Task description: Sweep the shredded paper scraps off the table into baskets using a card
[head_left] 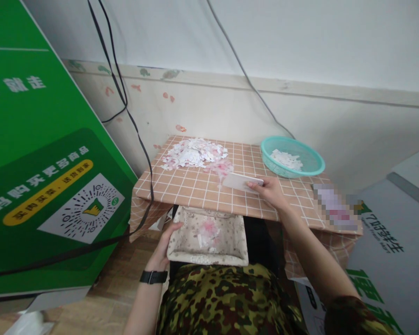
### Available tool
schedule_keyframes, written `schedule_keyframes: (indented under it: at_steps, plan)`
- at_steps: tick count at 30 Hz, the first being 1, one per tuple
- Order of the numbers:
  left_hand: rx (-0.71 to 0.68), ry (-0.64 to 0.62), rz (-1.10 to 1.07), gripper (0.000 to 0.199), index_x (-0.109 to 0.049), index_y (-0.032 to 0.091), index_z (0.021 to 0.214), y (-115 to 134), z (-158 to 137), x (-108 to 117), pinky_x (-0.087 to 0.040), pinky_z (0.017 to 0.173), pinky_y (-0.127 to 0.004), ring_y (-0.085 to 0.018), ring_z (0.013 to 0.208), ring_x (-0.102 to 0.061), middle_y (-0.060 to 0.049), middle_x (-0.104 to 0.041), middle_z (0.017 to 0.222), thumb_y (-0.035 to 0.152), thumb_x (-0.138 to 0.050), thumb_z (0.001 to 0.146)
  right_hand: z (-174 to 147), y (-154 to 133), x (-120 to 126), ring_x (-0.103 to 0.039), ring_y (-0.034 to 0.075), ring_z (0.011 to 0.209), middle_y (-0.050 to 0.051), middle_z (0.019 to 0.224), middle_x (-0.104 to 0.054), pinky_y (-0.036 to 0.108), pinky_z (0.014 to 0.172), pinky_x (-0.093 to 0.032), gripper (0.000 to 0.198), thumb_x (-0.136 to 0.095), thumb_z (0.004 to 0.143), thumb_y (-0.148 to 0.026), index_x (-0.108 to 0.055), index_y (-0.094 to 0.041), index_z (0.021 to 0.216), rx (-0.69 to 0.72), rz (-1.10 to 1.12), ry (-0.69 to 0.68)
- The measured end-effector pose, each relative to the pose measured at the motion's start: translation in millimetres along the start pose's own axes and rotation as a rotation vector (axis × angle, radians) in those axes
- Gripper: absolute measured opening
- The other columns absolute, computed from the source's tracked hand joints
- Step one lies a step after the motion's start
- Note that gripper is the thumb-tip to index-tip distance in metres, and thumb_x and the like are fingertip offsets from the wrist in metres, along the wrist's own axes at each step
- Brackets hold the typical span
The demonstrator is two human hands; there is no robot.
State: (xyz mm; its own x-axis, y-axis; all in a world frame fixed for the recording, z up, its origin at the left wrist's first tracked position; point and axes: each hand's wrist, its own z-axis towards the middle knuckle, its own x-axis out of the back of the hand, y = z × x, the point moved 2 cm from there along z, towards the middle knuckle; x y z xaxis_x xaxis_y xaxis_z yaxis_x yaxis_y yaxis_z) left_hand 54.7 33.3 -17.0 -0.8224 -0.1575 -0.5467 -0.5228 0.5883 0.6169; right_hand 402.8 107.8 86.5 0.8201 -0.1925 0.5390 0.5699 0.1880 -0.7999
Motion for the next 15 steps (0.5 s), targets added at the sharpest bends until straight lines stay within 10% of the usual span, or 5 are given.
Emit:
schedule_keyframes:
  at_steps: [15]
  plan:
    - [-0.039,-0.017,0.008,0.037,-0.065,0.011,0.11,0.7,-0.2,-1.4,-0.055,0.077,-0.037,-0.027,0.09,-0.071,-0.01,-0.076,0.096,0.027,-0.063,0.077,-1.6,-8.1,-18.8,-0.045,0.012,0.051,0.001,0.056,-0.055,0.025,0.046,-0.031,0.046,-0.063,0.073,-0.059,-0.069,-0.014,0.068,-0.01,0.06,0.034]
